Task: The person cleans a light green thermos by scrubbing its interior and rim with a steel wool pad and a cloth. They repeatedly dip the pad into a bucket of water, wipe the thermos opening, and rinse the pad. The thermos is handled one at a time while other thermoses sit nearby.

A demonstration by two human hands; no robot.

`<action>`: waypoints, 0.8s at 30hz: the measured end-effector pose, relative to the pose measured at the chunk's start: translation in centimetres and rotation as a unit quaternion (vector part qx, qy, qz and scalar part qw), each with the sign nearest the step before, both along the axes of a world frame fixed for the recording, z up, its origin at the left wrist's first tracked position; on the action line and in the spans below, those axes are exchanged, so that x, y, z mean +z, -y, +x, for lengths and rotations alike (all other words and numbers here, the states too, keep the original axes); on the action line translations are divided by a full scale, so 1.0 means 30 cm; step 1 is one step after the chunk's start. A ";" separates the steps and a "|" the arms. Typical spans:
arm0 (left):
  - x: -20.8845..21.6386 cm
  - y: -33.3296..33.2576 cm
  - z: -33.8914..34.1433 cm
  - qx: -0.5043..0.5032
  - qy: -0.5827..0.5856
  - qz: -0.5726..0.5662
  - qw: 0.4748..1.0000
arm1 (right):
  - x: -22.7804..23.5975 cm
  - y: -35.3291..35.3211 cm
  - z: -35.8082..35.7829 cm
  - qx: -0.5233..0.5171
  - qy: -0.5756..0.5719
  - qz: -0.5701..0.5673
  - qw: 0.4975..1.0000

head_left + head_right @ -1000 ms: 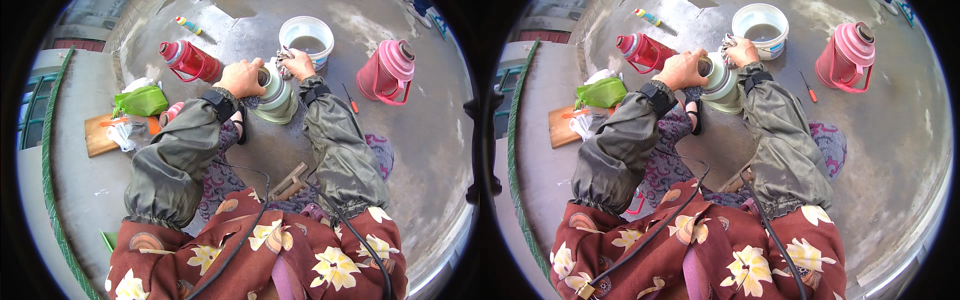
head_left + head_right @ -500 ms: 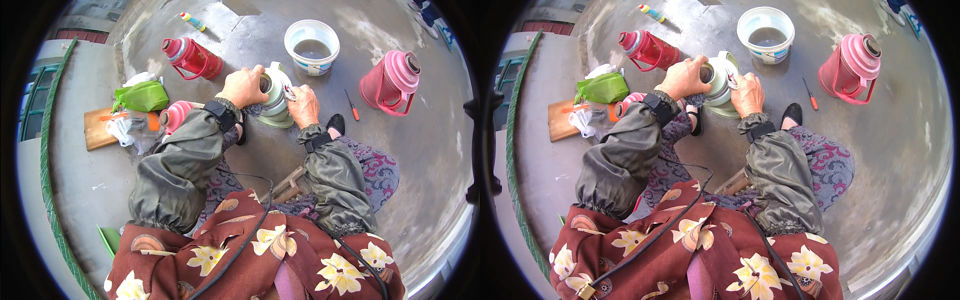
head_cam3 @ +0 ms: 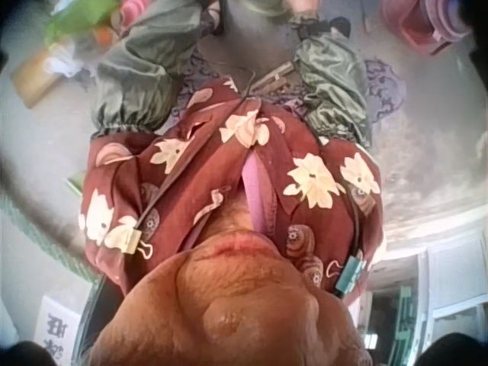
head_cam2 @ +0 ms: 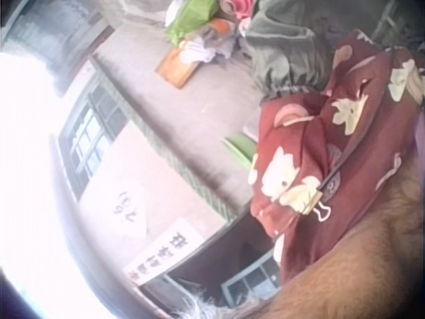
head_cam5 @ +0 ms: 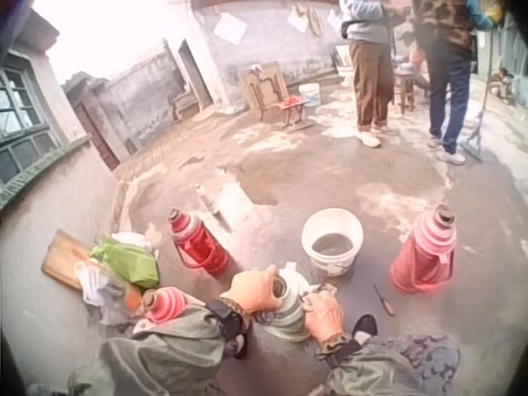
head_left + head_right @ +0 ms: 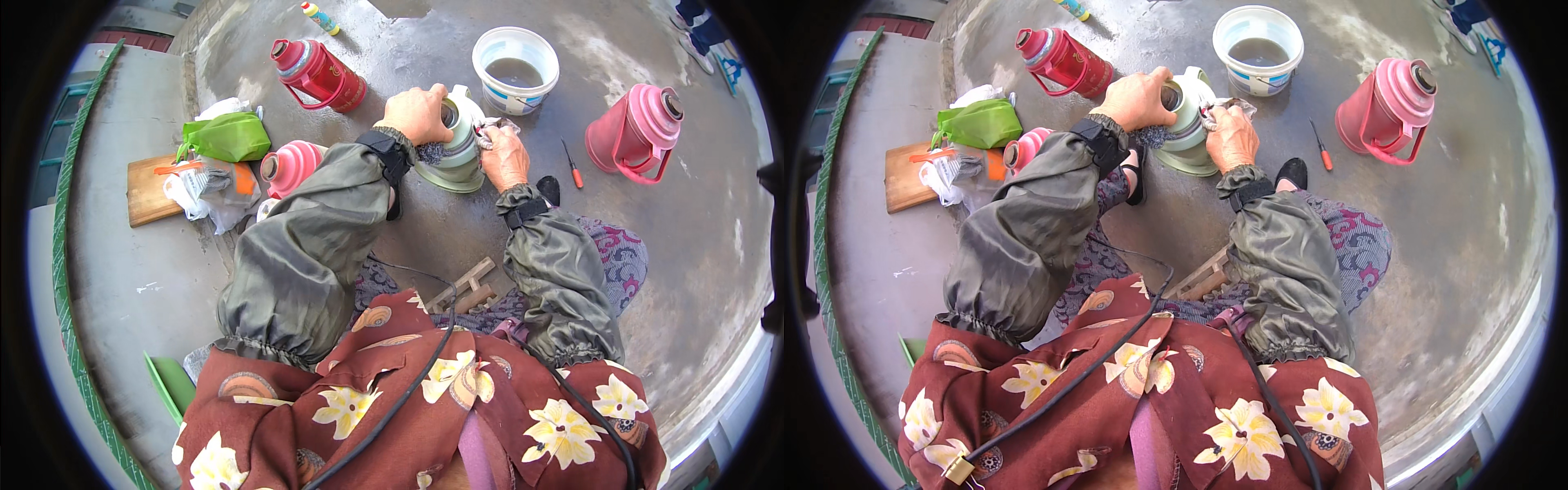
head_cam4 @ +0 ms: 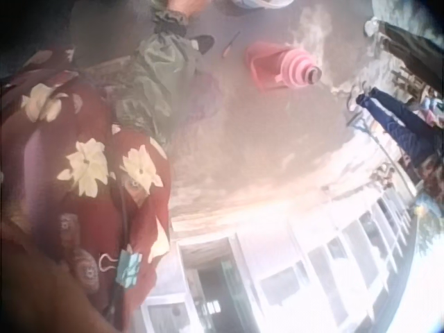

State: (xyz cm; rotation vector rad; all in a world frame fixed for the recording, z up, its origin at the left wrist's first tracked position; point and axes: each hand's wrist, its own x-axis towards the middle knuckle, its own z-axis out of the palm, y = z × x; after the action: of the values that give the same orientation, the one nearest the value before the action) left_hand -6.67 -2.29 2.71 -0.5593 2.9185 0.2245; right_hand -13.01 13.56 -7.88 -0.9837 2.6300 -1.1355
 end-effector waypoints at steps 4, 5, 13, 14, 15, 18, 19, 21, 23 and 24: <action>0.001 0.011 -0.027 0.027 0.074 -0.001 0.997 | -0.031 -0.086 0.012 -0.081 0.085 -0.011 0.993; 0.005 0.011 -0.036 0.049 0.095 -0.006 0.994 | -0.036 -0.101 -0.001 -0.101 0.084 -0.013 0.991; 0.022 0.012 -0.116 0.122 0.166 -0.001 0.979 | -0.088 -0.086 -0.067 -0.133 0.260 -0.190 0.937; 0.009 0.003 -0.121 0.120 0.137 -0.008 0.983 | -0.089 -0.062 -0.070 -0.127 0.309 -0.234 0.913; -0.003 -0.002 -0.124 0.118 0.108 -0.015 0.987 | -0.090 -0.045 -0.075 -0.112 0.295 -0.237 0.919; -0.009 0.012 -0.135 0.089 0.123 -0.001 0.988 | -0.088 0.004 -0.086 -0.075 0.251 -0.246 0.933; -0.004 0.021 -0.123 0.071 0.129 0.006 0.989 | -0.085 0.016 -0.087 -0.067 0.238 -0.248 0.937; 0.034 0.069 -0.098 0.038 0.180 0.073 0.980 | -0.080 0.026 -0.087 -0.043 0.209 -0.252 0.944; 0.066 0.109 -0.016 -0.056 0.103 0.064 0.991 | -0.076 0.031 -0.073 -0.062 0.129 -0.219 0.965; 0.071 0.120 0.016 -0.039 0.136 0.049 0.989 | -0.074 0.033 -0.059 -0.068 0.105 -0.202 0.971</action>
State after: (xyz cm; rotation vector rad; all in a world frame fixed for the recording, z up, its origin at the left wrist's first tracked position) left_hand -6.19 -5.90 4.85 -0.4234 2.6424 0.2582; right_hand -14.79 12.57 -10.10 -0.6916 2.3760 -1.7502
